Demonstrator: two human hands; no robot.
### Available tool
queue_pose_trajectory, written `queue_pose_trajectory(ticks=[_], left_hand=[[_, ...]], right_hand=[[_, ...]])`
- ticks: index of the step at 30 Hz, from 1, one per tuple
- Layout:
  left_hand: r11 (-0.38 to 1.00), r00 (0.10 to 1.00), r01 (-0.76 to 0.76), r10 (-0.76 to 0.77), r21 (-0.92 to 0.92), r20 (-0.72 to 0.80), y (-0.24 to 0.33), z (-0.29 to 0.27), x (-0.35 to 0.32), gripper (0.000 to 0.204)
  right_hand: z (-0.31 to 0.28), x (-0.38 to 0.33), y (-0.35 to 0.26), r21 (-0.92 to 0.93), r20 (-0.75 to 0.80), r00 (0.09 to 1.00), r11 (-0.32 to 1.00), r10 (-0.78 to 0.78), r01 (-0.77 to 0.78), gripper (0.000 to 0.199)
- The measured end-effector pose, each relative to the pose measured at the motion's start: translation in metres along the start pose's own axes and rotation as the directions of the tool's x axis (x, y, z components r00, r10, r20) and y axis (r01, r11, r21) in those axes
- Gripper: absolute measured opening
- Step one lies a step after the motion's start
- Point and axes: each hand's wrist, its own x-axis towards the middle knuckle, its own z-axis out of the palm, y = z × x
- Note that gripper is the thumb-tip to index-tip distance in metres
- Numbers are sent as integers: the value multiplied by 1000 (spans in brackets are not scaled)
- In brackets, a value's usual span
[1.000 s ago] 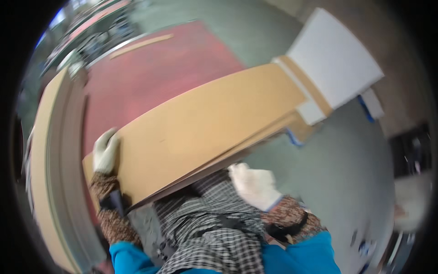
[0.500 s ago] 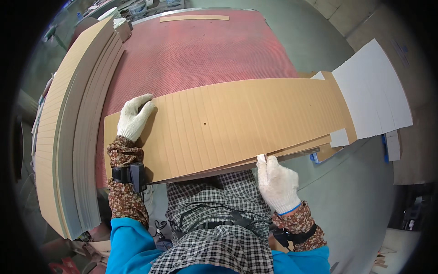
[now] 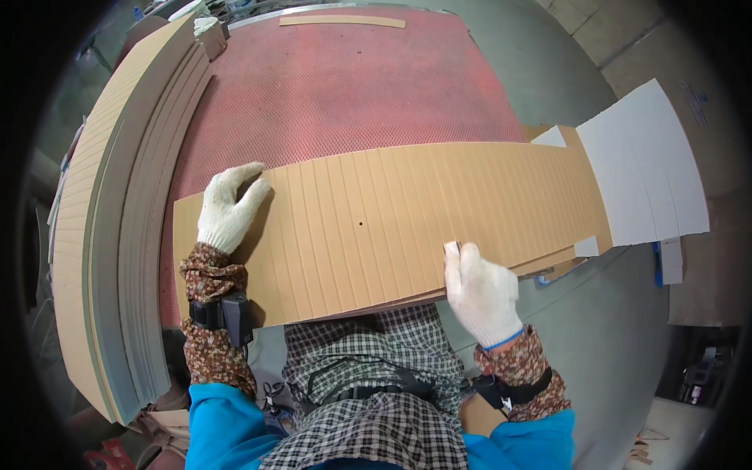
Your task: The recorder is applying white adhesive strips or edge banding to the side of wood-finished furniture panels.
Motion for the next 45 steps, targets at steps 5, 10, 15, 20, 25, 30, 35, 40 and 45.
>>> queue_pose_trajectory(ticks=[5, 10, 15, 20, 25, 30, 35, 40, 45], left_hand=[[1000, 1000, 1, 0, 31, -25, 2, 1, -2, 45], [1000, 999, -22, 23, 22, -33, 2, 0, 0, 43], [1000, 999, -10, 10, -8, -39, 2, 0, 1, 42], [998, 998, -15, 12, -55, -59, 0, 0, 0, 45], [996, 1000, 11, -13, -84, -27, -2, 0, -1, 46], [997, 1000, 9, -11, -83, -24, -3, 0, 1, 47], [999, 1000, -8, 7, -51, -22, -6, -2, -2, 48], [996, 997, -4, -2, -89, -71, -4, 0, -1, 43], [995, 1000, 31, -31, -95, 6, -3, -3, -1, 47]], right_hand=[[13, 71, 3, -71, 25, 1000, 997, 1, 0, 36], [22, 157, 0, -92, 41, 999, 996, -11, 15, 39], [17, 199, -7, -82, 75, 997, 996, -27, 33, 42], [12, 162, -9, -124, 96, 995, 992, -21, 33, 42], [10, 52, 0, -56, 29, 999, 998, -22, 23, 38], [0, -60, -3, -6, 91, 996, 1000, 10, -9, 31], [3, -80, -12, 94, 51, 983, 979, 179, -183, 30], [1, -59, -21, 173, -26, 995, 981, 94, -88, 28], [-5, -53, -23, 26, 60, 998, 1000, 4, -6, 18]])
